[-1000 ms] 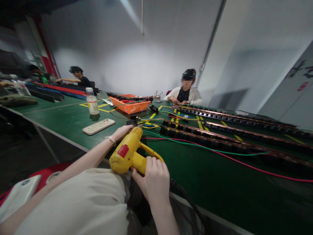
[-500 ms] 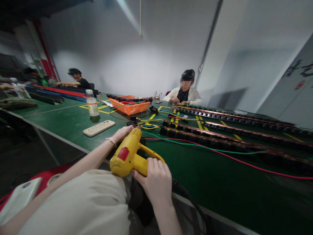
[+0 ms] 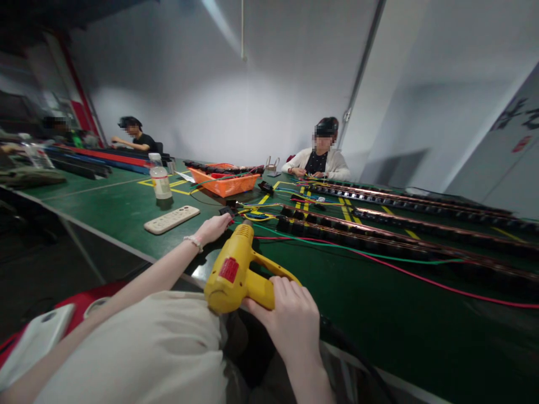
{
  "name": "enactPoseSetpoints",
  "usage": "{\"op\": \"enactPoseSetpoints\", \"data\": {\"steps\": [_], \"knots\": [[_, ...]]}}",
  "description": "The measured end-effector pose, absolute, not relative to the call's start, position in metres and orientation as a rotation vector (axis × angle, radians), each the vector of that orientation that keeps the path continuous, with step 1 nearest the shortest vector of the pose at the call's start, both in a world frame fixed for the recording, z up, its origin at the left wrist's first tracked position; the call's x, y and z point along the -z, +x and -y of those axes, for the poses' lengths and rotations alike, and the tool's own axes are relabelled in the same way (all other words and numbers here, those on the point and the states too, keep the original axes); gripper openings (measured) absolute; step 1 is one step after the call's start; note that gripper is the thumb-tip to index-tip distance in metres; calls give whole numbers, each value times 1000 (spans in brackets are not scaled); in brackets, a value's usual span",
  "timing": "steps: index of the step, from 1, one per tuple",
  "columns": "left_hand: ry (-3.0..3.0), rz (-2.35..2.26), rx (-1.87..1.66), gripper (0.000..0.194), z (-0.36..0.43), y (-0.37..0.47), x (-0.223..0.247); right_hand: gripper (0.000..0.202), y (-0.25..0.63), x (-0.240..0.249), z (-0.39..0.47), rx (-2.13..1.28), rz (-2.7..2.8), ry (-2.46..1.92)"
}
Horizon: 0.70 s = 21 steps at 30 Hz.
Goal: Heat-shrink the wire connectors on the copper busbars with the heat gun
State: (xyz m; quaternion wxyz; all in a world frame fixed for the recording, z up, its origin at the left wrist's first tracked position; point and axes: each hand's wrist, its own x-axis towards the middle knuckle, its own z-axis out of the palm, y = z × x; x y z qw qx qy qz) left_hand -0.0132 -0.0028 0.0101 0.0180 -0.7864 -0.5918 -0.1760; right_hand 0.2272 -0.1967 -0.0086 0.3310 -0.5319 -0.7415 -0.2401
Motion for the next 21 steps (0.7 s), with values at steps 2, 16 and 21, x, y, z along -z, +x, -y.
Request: {"op": "enactPoseSetpoints", "data": {"steps": [2, 16, 21], "knots": [[-2449, 1831, 546, 34, 3, -13, -10, 58, 233, 8, 200, 646, 1915, -1418], [-2452, 1896, 557, 33, 7, -12, -14, 62, 285, 7, 232, 829, 1850, -1695], [-2439, 1896, 531, 34, 8, -12, -15, 60, 305, 11, 239, 850, 1850, -1741]]}}
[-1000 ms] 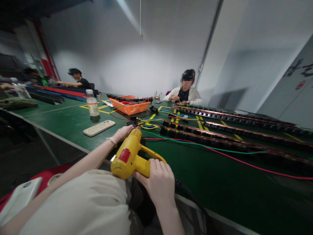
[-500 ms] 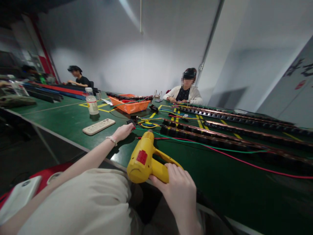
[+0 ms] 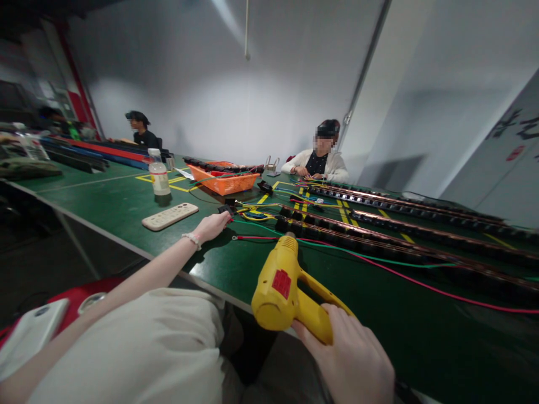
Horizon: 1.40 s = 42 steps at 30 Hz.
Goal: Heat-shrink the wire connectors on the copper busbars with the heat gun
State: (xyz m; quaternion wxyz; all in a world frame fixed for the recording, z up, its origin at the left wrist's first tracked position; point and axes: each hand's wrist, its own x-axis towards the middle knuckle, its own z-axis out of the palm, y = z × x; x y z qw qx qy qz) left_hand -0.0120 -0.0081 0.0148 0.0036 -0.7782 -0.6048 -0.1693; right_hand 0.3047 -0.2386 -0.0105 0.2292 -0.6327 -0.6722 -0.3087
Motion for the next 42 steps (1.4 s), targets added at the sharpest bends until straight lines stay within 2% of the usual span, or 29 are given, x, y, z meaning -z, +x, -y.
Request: {"op": "enactPoseSetpoints", "data": {"steps": [16, 29, 42], "knots": [[-2431, 1895, 530, 35, 4, -13, -12, 53, 292, 11, 249, 1054, 1829, -1665], [-2444, 1877, 550, 33, 6, -12, -14, 52, 247, 10, 219, 906, 1894, -1478], [-2424, 1914, 483, 34, 4, -10, -13, 52, 200, 12, 199, 704, 1925, -1478]]}}
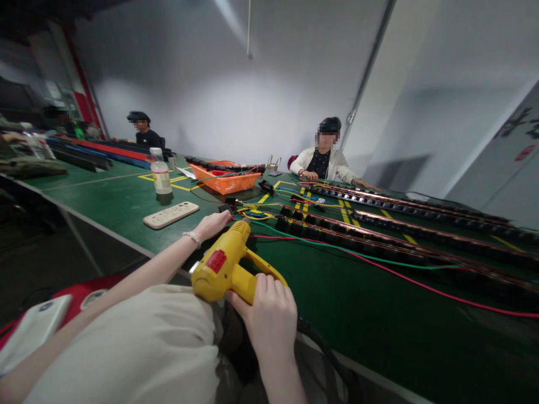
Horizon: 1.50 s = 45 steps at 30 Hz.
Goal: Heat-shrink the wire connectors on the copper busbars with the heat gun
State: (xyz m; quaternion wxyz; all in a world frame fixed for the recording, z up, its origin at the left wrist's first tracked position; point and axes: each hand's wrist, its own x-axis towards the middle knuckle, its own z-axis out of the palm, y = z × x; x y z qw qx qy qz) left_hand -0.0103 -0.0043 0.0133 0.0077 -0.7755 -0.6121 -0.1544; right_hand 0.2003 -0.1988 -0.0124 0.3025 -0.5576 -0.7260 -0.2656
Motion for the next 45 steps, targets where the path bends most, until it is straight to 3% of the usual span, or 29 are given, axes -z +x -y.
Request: {"op": "enactPoseSetpoints", "data": {"steps": [19, 26, 45], "knots": [[-2438, 1987, 372, 36, 1, -10, -17, 54, 194, 15, 192, 561, 1917, -1444], [-2382, 1928, 480, 36, 2, -11, -12, 60, 211, 13, 195, 539, 1901, -1443], [-2368, 1856, 573, 38, 0, -13, -10, 58, 283, 5, 231, 770, 1841, -1614]]}}
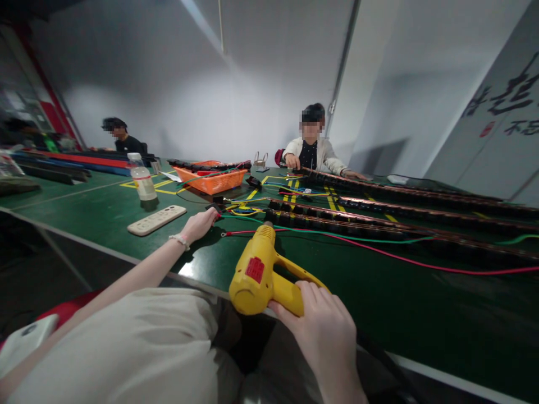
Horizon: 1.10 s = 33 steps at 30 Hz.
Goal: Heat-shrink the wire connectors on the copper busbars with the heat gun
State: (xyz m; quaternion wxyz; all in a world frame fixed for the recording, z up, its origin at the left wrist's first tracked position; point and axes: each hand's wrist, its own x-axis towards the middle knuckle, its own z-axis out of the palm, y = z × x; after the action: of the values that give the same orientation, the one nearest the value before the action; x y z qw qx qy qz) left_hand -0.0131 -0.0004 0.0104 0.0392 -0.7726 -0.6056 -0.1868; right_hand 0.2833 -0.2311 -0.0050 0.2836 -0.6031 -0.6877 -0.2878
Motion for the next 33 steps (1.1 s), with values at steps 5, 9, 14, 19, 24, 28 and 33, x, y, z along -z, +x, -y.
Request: {"op": "enactPoseSetpoints", "data": {"steps": [5, 9, 14, 19, 24, 28, 33], "knots": [[-2366, 1845, 573, 39, 3, -13, -11, 58, 302, 6, 241, 815, 1847, -1735], [-2367, 1862, 567, 39, 4, -12, -12, 56, 313, 8, 248, 936, 1848, -1715], [-2360, 1862, 550, 37, 5, -12, -13, 56, 308, 6, 257, 1031, 1812, -1745], [-2356, 1881, 538, 36, 6, -11, -14, 56, 303, 3, 250, 1040, 1839, -1709], [-2360, 1854, 539, 35, 9, -10, -16, 52, 293, 5, 234, 942, 1888, -1641], [-2362, 1860, 553, 36, 9, -10, -16, 54, 279, 8, 222, 929, 1893, -1571], [-2390, 1861, 598, 36, 7, -11, -14, 55, 261, 7, 211, 875, 1882, -1516]]}}
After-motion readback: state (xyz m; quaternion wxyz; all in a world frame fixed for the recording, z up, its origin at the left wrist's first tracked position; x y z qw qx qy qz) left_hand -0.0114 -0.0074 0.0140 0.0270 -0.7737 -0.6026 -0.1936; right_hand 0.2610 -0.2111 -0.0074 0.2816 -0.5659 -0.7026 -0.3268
